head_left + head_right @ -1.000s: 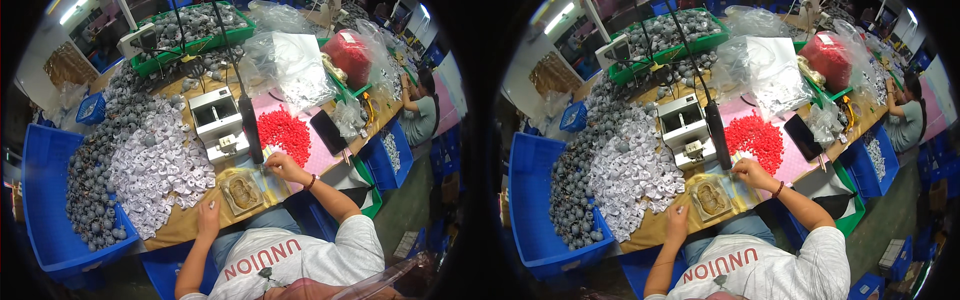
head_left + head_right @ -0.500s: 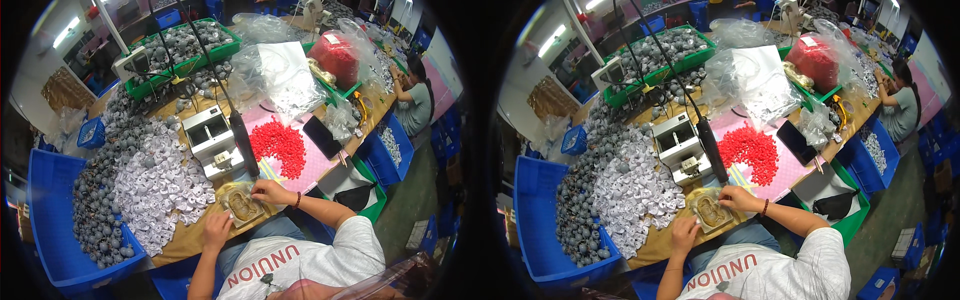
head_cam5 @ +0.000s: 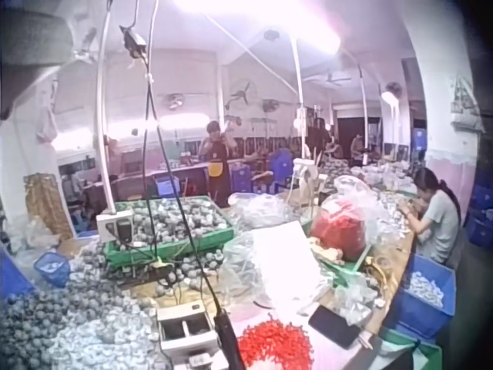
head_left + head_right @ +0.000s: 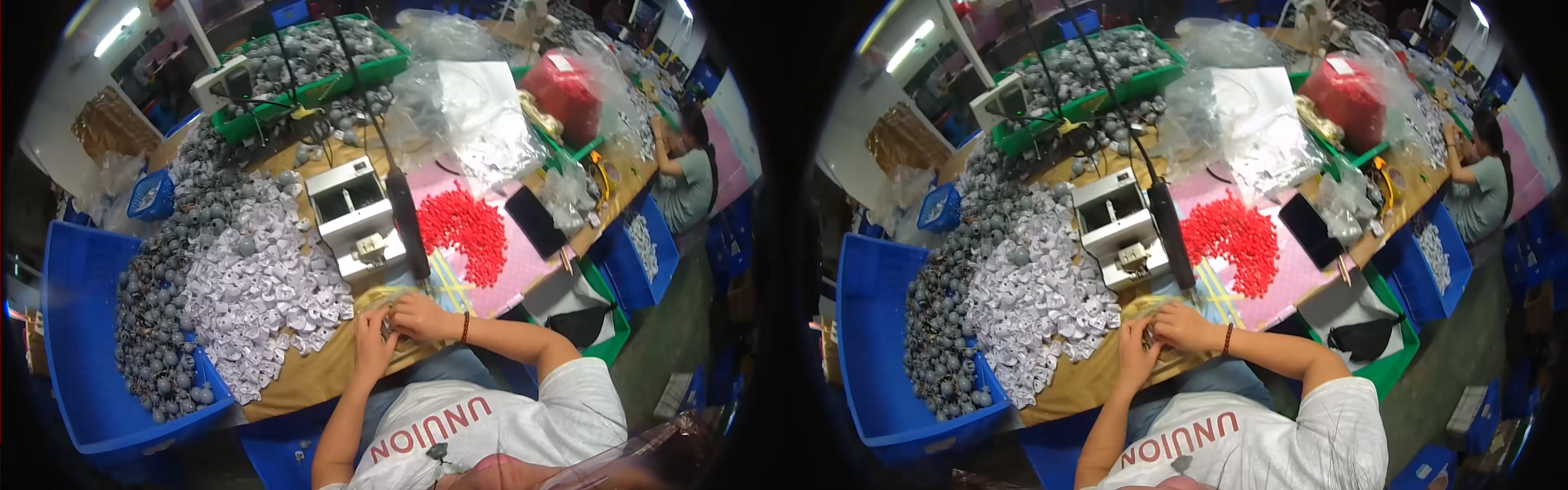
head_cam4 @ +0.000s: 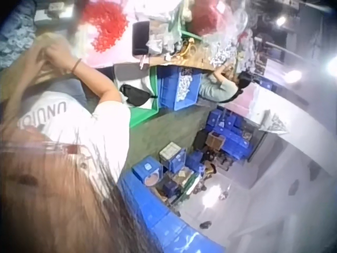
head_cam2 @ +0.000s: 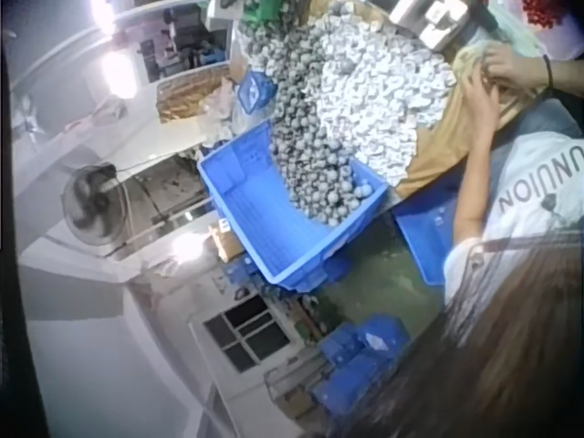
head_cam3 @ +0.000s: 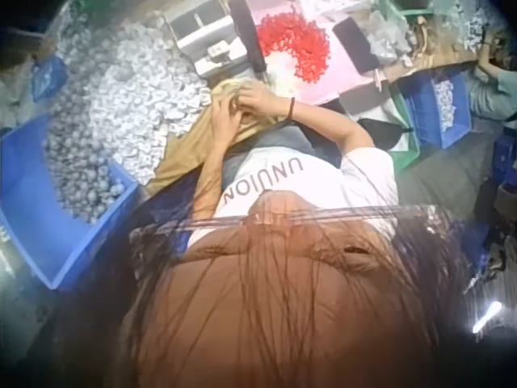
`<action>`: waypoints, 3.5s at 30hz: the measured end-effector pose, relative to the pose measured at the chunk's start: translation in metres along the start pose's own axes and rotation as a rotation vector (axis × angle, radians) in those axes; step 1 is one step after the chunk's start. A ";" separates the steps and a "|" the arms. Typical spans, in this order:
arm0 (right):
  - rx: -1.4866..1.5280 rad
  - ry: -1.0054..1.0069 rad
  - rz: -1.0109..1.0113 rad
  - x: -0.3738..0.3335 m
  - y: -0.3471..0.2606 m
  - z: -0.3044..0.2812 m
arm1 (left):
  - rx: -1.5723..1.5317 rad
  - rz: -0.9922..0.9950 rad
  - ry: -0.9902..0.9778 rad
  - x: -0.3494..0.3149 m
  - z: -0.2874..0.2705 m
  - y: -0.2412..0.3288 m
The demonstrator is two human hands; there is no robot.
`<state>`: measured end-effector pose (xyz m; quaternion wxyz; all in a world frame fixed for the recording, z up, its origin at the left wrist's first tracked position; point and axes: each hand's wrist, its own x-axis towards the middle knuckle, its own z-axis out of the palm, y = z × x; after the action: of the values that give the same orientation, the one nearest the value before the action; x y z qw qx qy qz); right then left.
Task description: Assembling and packaging light bulbs by attaching components and using an electric screwdriver.
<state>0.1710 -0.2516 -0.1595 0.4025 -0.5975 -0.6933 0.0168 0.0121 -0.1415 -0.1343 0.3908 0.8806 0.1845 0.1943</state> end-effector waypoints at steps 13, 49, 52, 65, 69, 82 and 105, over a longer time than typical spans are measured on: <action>-0.201 -0.101 0.058 -0.002 -0.015 -0.011 | -0.240 -0.012 -0.144 0.008 -0.034 -0.013; 0.383 0.197 0.530 -0.006 0.015 -0.084 | 0.436 0.134 0.509 0.324 -0.188 -0.125; 0.390 0.193 0.422 0.010 0.007 -0.095 | 0.222 0.154 0.578 0.275 -0.225 -0.058; 0.901 -0.019 0.349 0.057 -0.055 -0.106 | -0.389 0.271 0.087 0.051 -0.125 0.155; 1.256 -0.192 0.639 0.024 -0.055 -0.103 | -0.305 0.221 0.182 0.006 -0.101 0.128; 0.312 -0.232 0.209 -0.009 -0.032 -0.053 | -0.450 -0.259 0.265 -0.090 -0.001 0.047; -0.273 -0.461 -0.217 0.022 0.004 -0.033 | -0.210 -0.032 0.106 -0.049 -0.005 -0.006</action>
<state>0.1943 -0.2471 -0.1275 0.1496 -0.5489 -0.8222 0.0153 -0.0337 -0.1577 -0.1457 0.4736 0.8203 0.1977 0.2526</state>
